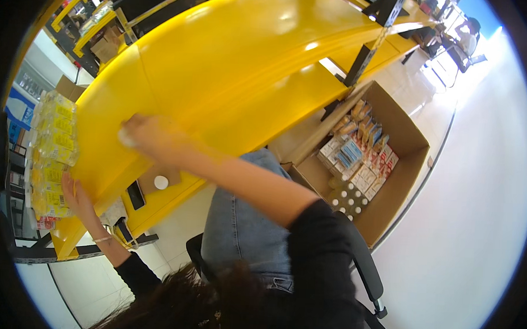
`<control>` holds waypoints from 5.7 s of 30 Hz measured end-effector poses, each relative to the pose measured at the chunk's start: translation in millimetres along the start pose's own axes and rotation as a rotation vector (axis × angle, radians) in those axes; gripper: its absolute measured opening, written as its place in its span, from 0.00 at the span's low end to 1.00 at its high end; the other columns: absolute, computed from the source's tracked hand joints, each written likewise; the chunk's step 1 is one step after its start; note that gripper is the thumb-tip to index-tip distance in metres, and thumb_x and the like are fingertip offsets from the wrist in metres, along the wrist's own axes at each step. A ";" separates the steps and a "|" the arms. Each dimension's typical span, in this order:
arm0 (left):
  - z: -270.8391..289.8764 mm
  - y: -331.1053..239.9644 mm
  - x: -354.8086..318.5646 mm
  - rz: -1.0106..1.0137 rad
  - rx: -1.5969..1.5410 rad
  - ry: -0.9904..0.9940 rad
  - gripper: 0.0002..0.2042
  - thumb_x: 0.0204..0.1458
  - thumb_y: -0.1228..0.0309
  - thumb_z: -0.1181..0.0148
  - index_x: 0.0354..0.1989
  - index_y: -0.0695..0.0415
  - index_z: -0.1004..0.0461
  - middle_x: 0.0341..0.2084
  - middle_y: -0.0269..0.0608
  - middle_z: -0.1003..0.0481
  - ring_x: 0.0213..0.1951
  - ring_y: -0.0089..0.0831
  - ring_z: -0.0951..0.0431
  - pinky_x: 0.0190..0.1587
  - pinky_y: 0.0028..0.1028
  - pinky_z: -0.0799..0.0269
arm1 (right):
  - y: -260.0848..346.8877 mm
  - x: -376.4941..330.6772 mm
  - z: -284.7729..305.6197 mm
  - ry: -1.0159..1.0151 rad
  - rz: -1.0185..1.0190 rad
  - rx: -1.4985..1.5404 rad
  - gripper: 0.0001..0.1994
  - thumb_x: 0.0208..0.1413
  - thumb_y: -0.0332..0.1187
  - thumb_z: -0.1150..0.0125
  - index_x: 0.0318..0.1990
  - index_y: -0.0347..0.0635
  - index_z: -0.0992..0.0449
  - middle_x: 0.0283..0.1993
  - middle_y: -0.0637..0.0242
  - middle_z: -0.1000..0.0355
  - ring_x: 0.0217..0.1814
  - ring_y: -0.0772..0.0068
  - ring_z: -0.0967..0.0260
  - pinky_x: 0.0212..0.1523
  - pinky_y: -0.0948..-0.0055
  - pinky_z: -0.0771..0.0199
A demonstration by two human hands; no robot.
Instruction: The person sits at a yellow workstation and repeatedly picks up clear plastic bottles from a cardboard box. They apply a small pink label to each bottle and place it on the yellow shelf next to other labeled bottles.
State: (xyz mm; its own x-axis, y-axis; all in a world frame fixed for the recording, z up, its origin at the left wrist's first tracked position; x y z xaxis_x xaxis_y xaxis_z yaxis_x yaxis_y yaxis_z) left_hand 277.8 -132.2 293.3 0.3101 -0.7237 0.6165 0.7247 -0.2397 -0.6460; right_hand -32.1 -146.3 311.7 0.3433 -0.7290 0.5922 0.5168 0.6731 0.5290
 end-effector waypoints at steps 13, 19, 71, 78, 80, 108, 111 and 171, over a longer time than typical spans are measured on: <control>-210.1 -239.1 -164.2 -0.383 -0.381 0.504 0.07 0.52 0.76 0.50 0.37 0.63 0.28 0.34 0.44 0.26 0.40 0.38 0.27 0.44 0.33 0.32 | -300.5 -512.4 280.4 -0.747 -1.260 0.147 0.10 0.54 0.29 0.45 0.42 0.36 0.28 0.29 0.67 0.28 0.30 0.79 0.30 0.29 0.78 0.30; -366.6 -283.4 -274.3 -0.262 -0.497 1.126 0.08 0.48 0.77 0.47 0.37 0.60 0.27 0.34 0.44 0.25 0.38 0.40 0.26 0.43 0.32 0.31 | -343.1 -659.1 156.5 -0.679 -1.658 0.409 0.04 0.55 0.27 0.48 0.32 0.35 0.29 0.26 0.65 0.28 0.24 0.75 0.32 0.26 0.74 0.31; -230.7 -265.2 -225.2 -0.109 -1.040 0.528 0.38 0.38 0.65 0.28 0.58 0.53 0.42 0.53 0.44 0.34 0.55 0.40 0.34 0.56 0.37 0.40 | 17.3 -136.4 189.9 -0.113 -0.376 -0.171 0.14 0.42 0.31 0.37 0.38 0.37 0.25 0.31 0.52 0.26 0.31 0.55 0.27 0.34 0.66 0.28; -154.3 -241.9 -121.2 -0.161 -0.737 0.455 0.34 0.35 0.66 0.33 0.55 0.59 0.38 0.48 0.51 0.32 0.53 0.48 0.34 0.56 0.37 0.40 | 87.3 -35.1 177.1 -0.212 -0.182 0.014 0.13 0.41 0.31 0.36 0.36 0.35 0.26 0.26 0.60 0.28 0.26 0.71 0.31 0.31 0.73 0.31; -128.5 -238.0 -90.1 -0.223 -0.611 0.345 0.33 0.36 0.65 0.33 0.54 0.58 0.38 0.48 0.51 0.32 0.53 0.48 0.34 0.56 0.37 0.40 | 90.4 -7.5 166.7 -0.203 -0.177 0.056 0.13 0.43 0.32 0.36 0.36 0.34 0.26 0.25 0.60 0.29 0.25 0.72 0.32 0.30 0.74 0.31; -148.7 -161.6 -24.0 -0.099 -0.685 0.589 0.38 0.41 0.66 0.32 0.60 0.59 0.48 0.54 0.49 0.36 0.57 0.42 0.37 0.58 0.35 0.42 | 78.4 37.1 73.8 -0.421 0.412 -0.222 0.21 0.47 0.26 0.44 0.51 0.38 0.38 0.55 0.52 0.44 0.55 0.51 0.46 0.57 0.56 0.44; -139.9 -158.2 -20.1 -0.103 -0.625 0.519 0.39 0.38 0.66 0.31 0.60 0.59 0.47 0.52 0.55 0.35 0.56 0.51 0.36 0.57 0.38 0.40 | 80.3 21.3 32.7 -0.285 0.420 -0.336 0.28 0.45 0.21 0.48 0.58 0.36 0.44 0.59 0.49 0.46 0.61 0.44 0.52 0.61 0.50 0.51; -130.2 -162.9 -25.4 -0.083 -0.724 0.456 0.34 0.50 0.71 0.44 0.63 0.63 0.55 0.58 0.51 0.45 0.62 0.41 0.45 0.63 0.35 0.51 | 19.4 28.0 61.5 -0.229 -0.011 0.283 0.15 0.39 0.14 0.45 0.37 0.37 0.28 0.45 0.55 0.29 0.47 0.59 0.31 0.44 0.70 0.31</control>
State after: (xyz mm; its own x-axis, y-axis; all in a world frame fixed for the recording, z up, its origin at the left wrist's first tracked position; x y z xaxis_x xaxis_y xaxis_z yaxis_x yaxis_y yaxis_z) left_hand 71.7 -159.1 324.3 -0.1164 -0.8378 0.5334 0.1153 -0.5448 -0.8306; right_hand -60.7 -146.1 376.0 0.1377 -0.7108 0.6898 0.2708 0.6969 0.6641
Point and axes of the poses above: each hand's wrist, its own x-axis towards the middle knuckle, its own z-axis out of the back of the hand, y = z × x, the point moved 10 cm from there along x, towards the middle knuckle
